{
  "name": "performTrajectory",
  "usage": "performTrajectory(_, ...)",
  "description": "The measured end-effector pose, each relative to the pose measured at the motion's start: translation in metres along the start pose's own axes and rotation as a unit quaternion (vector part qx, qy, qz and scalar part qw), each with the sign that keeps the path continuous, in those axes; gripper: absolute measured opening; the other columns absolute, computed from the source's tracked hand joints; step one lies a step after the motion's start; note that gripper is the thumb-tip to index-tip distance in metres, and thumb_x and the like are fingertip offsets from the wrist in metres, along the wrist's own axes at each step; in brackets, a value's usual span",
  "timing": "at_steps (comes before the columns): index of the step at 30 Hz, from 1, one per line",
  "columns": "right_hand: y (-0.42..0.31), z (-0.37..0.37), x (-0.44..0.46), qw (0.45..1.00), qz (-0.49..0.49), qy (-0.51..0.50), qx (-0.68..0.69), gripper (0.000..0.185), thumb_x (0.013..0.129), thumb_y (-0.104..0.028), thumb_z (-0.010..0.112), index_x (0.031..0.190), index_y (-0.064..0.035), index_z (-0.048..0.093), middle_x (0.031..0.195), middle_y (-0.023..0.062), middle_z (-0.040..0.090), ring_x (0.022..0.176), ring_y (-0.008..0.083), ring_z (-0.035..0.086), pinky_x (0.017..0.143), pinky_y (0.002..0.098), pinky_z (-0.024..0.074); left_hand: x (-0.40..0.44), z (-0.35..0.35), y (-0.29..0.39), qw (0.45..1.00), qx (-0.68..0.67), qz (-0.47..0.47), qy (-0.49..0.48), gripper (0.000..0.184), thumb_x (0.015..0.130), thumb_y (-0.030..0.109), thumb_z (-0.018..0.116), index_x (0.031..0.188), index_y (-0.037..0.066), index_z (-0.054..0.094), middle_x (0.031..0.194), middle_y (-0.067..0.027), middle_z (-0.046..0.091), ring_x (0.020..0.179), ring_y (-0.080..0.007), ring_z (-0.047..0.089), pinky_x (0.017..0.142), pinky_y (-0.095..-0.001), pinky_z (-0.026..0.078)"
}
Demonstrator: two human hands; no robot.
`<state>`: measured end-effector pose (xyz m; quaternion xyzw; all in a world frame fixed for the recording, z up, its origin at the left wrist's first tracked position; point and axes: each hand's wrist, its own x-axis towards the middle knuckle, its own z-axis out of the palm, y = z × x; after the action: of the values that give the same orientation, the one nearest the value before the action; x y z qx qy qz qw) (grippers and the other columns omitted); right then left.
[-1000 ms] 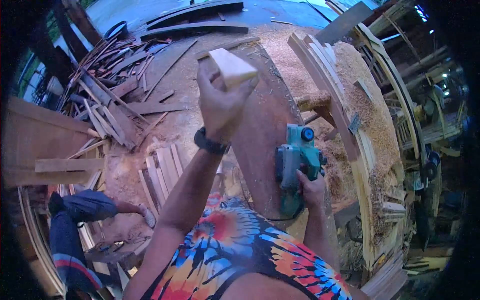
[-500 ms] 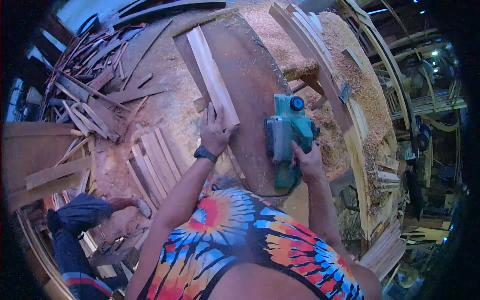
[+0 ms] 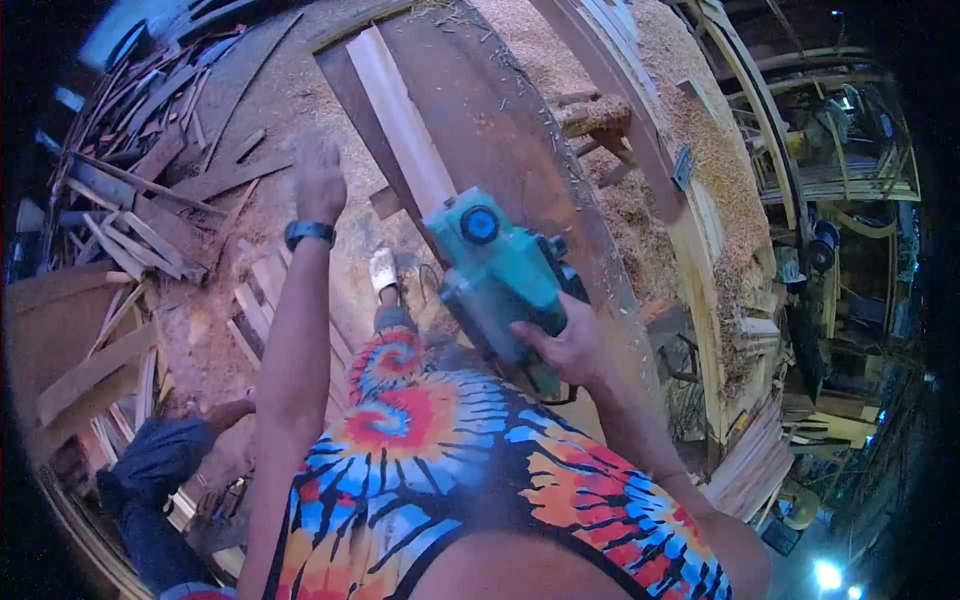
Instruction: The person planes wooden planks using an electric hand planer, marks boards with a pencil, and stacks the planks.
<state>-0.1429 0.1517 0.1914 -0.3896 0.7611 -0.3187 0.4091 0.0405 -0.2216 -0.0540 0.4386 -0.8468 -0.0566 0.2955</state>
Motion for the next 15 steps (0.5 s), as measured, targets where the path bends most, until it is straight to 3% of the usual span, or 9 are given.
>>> performTrajectory(2, -0.014, 0.008, 0.006, 1.000, -0.001, 0.007, -0.020, 0.046, 0.084, -0.032, 0.080, 0.114, -0.0006, 0.065, 0.101, 0.0176, 0.072, 0.094, 0.0258, 0.071, 0.084, 0.0390, 0.0541, -0.021, -0.028, -0.002, 0.997, 0.011, 0.049, -0.065, 0.042, 0.100, 0.029, 0.046, 0.124, -0.003, 0.056, 0.126, -0.0260, 0.057, 0.126, -0.0437, 0.047, 0.113, -0.0479, 0.033)
performTrajectory(5, -0.024, 0.016, 0.013, 0.999, 0.022, -0.004, -0.027, 0.044, 0.083, -0.032, 0.080, 0.109, 0.0001, 0.066, 0.098, 0.0181, 0.072, 0.091, 0.0261, 0.072, 0.081, 0.0399, 0.0544, -0.060, -0.038, -0.001, 0.966, -0.050, -0.123, -0.223, 0.053, 0.103, 0.037, 0.040, 0.132, -0.006, 0.053, 0.140, -0.0286, 0.050, 0.135, -0.0457, 0.040, 0.114, -0.0499, 0.030)
performTrajectory(8, -0.020, 0.024, 0.021, 0.999, 0.014, 0.008, -0.035, 0.041, 0.083, -0.031, 0.080, 0.105, 0.0000, 0.066, 0.094, 0.0180, 0.072, 0.087, 0.0279, 0.072, 0.078, 0.0404, 0.0544, -0.104, -0.025, -0.008, 0.913, -0.104, -0.287, -0.269, 0.060, 0.105, 0.043, 0.035, 0.136, -0.006, 0.052, 0.146, -0.0298, 0.043, 0.139, -0.0461, 0.034, 0.114, -0.0499, 0.030)
performTrajectory(11, -0.022, 0.027, 0.026, 0.999, 0.003, 0.015, -0.030, 0.039, 0.083, -0.030, 0.080, 0.103, -0.0004, 0.066, 0.091, 0.0177, 0.072, 0.084, 0.0300, 0.072, 0.075, 0.0406, 0.0542, -0.164, -0.002, -0.023, 0.925, -0.081, -0.252, -0.272, 0.048, 0.106, 0.035, 0.037, 0.121, -0.004, 0.061, 0.131, -0.0302, 0.055, 0.128, -0.0443, 0.046, 0.110, -0.0477, 0.035)
performTrajectory(14, -0.029, 0.025, 0.028, 1.000, 0.014, 0.010, -0.006, 0.037, 0.082, -0.029, 0.080, 0.101, -0.0003, 0.066, 0.090, 0.0177, 0.071, 0.083, 0.0310, 0.071, 0.075, 0.0405, 0.0539, -0.170, -0.019, -0.009, 0.903, -0.138, -0.274, -0.302, 0.050, 0.105, 0.038, 0.038, 0.115, -0.005, 0.062, 0.122, -0.0314, 0.057, 0.120, -0.0463, 0.050, 0.106, -0.0489, 0.038)
performTrajectory(15, -0.030, 0.025, 0.028, 1.000, 0.028, 0.004, -0.008, 0.037, 0.082, -0.029, 0.080, 0.101, -0.0002, 0.066, 0.090, 0.0178, 0.071, 0.084, 0.0312, 0.071, 0.076, 0.0405, 0.0539, -0.150, -0.040, 0.007, 0.886, -0.147, -0.254, -0.358, 0.060, 0.105, 0.043, 0.034, 0.119, -0.008, 0.061, 0.127, -0.0356, 0.055, 0.124, -0.0503, 0.047, 0.112, -0.0492, 0.033)
